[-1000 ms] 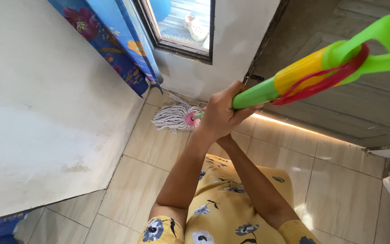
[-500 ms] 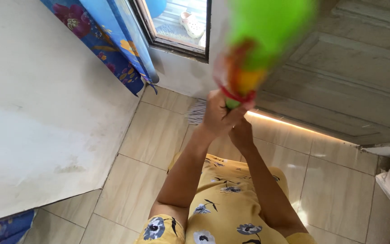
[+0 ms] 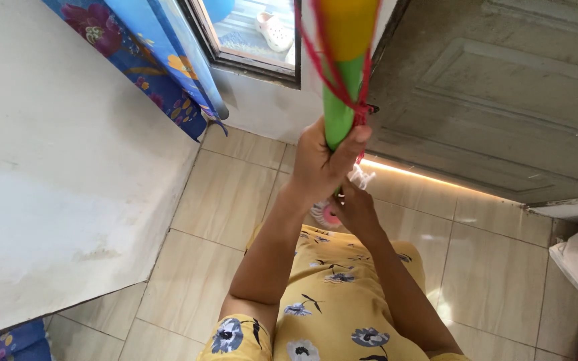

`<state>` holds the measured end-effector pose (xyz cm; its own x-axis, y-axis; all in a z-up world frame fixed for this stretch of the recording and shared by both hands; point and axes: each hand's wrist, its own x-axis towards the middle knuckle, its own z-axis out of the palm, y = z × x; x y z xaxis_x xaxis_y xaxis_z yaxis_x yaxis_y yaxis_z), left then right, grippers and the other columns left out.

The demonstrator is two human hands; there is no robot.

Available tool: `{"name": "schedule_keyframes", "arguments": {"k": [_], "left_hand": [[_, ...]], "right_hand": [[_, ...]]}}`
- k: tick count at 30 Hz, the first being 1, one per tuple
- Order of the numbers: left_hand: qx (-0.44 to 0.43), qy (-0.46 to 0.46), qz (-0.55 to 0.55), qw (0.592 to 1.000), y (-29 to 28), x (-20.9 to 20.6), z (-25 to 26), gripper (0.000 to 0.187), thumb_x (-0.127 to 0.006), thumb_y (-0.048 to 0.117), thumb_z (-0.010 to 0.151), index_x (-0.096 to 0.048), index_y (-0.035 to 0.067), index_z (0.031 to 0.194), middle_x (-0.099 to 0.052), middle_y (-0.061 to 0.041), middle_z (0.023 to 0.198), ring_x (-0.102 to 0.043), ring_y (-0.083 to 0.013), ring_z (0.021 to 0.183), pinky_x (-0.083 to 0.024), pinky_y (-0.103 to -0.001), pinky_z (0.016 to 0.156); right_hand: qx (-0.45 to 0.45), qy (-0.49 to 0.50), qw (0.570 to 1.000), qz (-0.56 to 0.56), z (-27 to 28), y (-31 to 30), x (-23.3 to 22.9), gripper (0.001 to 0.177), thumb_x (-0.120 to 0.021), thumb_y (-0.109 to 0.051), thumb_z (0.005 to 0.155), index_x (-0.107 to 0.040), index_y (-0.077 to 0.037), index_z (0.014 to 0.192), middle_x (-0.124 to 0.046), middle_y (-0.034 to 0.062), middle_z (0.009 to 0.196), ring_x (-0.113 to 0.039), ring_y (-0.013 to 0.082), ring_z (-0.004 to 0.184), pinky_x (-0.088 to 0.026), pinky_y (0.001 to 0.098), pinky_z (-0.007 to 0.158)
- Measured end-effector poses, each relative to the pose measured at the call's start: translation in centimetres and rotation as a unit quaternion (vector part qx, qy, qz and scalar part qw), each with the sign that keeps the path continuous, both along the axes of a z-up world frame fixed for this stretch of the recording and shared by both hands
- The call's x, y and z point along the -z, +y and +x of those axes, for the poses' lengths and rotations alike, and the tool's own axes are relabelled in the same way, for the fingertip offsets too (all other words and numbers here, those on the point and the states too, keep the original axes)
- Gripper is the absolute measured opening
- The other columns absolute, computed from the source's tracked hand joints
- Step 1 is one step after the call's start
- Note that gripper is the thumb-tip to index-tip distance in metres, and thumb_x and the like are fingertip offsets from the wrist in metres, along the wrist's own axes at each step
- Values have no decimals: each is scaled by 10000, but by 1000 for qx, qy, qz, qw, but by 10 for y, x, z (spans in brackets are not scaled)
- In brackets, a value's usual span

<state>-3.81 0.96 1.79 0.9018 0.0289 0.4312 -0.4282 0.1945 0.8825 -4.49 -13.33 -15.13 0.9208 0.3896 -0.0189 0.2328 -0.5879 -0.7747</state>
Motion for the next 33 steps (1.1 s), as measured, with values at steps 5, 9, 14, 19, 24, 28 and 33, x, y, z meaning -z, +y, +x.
{"name": "schedule_keyframes", "arguments": {"k": [5, 9, 14, 19, 24, 28, 33], "left_hand": [[-80, -41, 90, 992, 3, -26, -15, 245, -682, 259, 1070, -637, 31, 1146, -593, 11, 797, -525, -46, 755, -482, -250, 674], [-124, -53, 104, 985, 4, -27, -21, 355, -688, 258, 1042, -592, 24, 1291, -678, -4, 842, -619, -48, 757, -529, -234, 702], [-149, -44, 163, 974, 7, -25, -23, 241, -729, 262, 1032, -597, 63, 1064, -650, -10, 755, -629, -79, 665, -510, -258, 628], [-154, -32, 179, 971, 9, -26, -26, 279, -761, 285, 1011, -586, 67, 994, -597, -44, 685, -562, -117, 545, -492, -298, 586], [-93, -71, 198, 973, 15, -19, -25, 286, -775, 305, 973, -621, 75, 1045, -687, -67, 787, -688, -147, 680, -532, -306, 630], [-121, -67, 233, 963, 18, -11, -16, 309, -799, 290, 959, -604, 64, 1041, -667, -75, 768, -688, -155, 683, -538, -305, 641], [-99, -106, 204, 968, 20, -18, -11, 293, -791, 260, 966, -630, 68, 1116, -704, -77, 848, -722, -155, 750, -562, -293, 694]], "right_hand": [[-26, -44, 999, -18, 1, 16, 43, 165, -729, -152, 880, -708, -17, 971, -753, 174, 899, -751, 337, 811, -581, 451, 727], [0, 77, 997, -9, -1, 40, 29, 202, -699, -186, 932, -681, -2, 1015, -751, 180, 871, -750, 325, 861, -569, 451, 751], [-53, 69, 989, 123, 4, 54, 28, 252, -707, -177, 950, -634, -15, 1128, -693, 151, 1026, -681, 269, 996, -545, 414, 850], [-116, 60, 948, 290, 11, 62, 59, 359, -718, -165, 974, -573, -31, 1274, -619, 113, 1226, -593, 196, 1169, -515, 366, 978], [-80, 324, 644, 688, 23, 83, 60, 440, -698, -237, 1067, -536, 18, 1387, -576, 167, 1287, -556, 254, 1217, -489, 396, 1050], [-131, 86, 912, 379, 45, 72, 121, 449, -664, -174, 1041, -500, -73, 1446, -549, 86, 1401, -512, 172, 1332, -433, 348, 1136], [-43, -35, 969, 242, 45, 61, 85, 541, -759, -168, 927, -506, -49, 1391, -553, 102, 1355, -537, 206, 1269, -473, 389, 1011]]}}
